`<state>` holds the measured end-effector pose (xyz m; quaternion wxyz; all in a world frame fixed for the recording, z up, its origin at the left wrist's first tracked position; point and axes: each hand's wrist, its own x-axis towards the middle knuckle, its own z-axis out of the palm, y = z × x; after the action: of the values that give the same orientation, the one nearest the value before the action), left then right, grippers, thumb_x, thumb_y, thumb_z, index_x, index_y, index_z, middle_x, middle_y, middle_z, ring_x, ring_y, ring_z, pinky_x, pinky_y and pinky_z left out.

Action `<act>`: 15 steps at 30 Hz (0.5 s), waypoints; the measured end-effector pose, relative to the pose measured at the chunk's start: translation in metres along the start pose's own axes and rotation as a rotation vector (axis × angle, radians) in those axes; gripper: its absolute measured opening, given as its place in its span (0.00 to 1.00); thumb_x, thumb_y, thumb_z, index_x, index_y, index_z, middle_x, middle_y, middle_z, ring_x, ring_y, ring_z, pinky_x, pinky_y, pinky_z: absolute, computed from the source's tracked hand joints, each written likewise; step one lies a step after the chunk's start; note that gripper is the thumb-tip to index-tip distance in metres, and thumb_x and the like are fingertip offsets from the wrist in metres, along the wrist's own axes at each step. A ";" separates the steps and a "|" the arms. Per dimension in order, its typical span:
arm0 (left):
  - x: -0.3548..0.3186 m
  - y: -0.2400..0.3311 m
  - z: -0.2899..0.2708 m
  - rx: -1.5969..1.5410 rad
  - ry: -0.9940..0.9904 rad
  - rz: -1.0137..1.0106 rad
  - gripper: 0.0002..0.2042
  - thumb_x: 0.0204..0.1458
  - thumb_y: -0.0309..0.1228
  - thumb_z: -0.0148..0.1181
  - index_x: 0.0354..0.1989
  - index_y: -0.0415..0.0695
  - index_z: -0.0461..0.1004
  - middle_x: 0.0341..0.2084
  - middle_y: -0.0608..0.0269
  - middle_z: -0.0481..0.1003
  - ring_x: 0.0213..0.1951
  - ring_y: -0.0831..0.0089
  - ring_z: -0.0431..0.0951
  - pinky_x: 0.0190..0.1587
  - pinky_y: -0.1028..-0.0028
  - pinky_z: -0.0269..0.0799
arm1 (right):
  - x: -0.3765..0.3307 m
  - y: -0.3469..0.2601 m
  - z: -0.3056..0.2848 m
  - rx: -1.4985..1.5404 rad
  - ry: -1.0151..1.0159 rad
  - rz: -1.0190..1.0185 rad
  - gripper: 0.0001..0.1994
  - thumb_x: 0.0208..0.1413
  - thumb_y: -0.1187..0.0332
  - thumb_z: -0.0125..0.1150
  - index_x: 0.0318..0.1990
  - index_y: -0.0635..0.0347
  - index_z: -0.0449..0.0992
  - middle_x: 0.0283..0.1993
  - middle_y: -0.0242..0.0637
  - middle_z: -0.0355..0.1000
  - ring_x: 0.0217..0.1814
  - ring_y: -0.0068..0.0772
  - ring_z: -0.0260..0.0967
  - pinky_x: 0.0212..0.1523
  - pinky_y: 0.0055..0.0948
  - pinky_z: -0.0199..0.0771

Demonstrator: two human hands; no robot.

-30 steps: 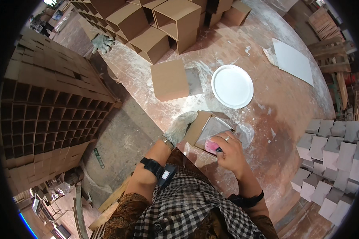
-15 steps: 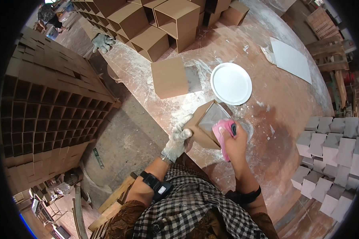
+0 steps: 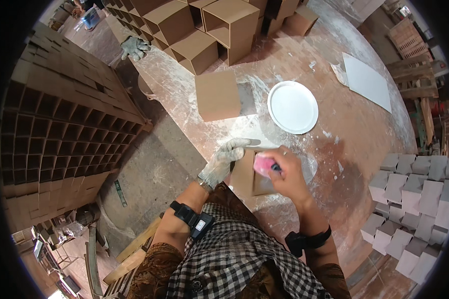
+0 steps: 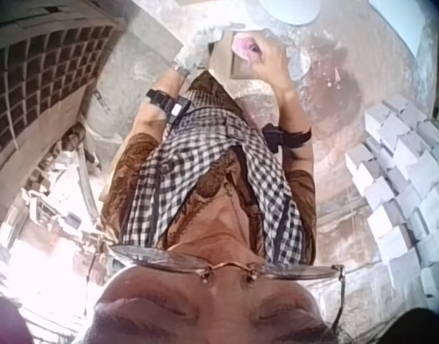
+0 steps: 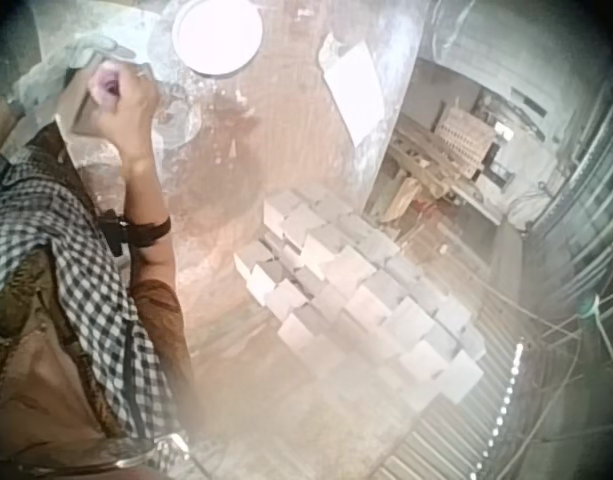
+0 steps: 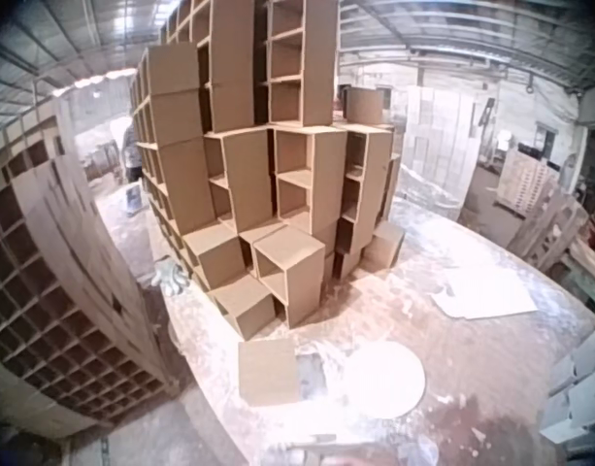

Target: The person wipes the sides of a small wooden box with a pink cloth, places it on a stack of boxes, and picks up another box to wipe its interior and exterior surfaces.

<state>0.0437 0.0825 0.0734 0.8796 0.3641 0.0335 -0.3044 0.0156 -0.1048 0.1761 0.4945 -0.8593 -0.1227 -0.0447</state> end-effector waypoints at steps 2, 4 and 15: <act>0.002 -0.007 -0.003 0.087 0.061 0.011 0.19 0.46 0.33 0.63 0.46 0.40 0.71 0.44 0.64 0.72 0.46 0.76 0.69 0.51 0.74 0.64 | -0.008 0.004 -0.005 -0.028 -0.304 -0.203 0.23 0.29 0.81 0.51 0.40 0.57 0.73 0.36 0.38 0.72 0.35 0.43 0.65 0.36 0.37 0.65; 0.007 -0.013 -0.009 0.174 0.123 0.023 0.17 0.48 0.32 0.61 0.45 0.40 0.71 0.44 0.64 0.72 0.45 0.76 0.69 0.51 0.75 0.64 | -0.018 -0.001 -0.008 -0.088 -0.385 -0.229 0.23 0.28 0.80 0.52 0.40 0.56 0.73 0.37 0.36 0.72 0.37 0.41 0.64 0.37 0.37 0.64; 0.017 0.000 0.010 0.005 0.102 -0.171 0.10 0.54 0.27 0.52 0.42 0.37 0.72 0.37 0.63 0.74 0.39 0.76 0.72 0.46 0.77 0.69 | -0.053 0.016 -0.030 -0.178 -0.421 -0.090 0.22 0.28 0.79 0.53 0.40 0.57 0.73 0.40 0.36 0.72 0.39 0.43 0.66 0.39 0.38 0.65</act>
<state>0.0559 0.0666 0.0760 0.8467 0.3771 0.1086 -0.3594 -0.0298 -0.1471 0.1669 0.3780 -0.8835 -0.2570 0.1027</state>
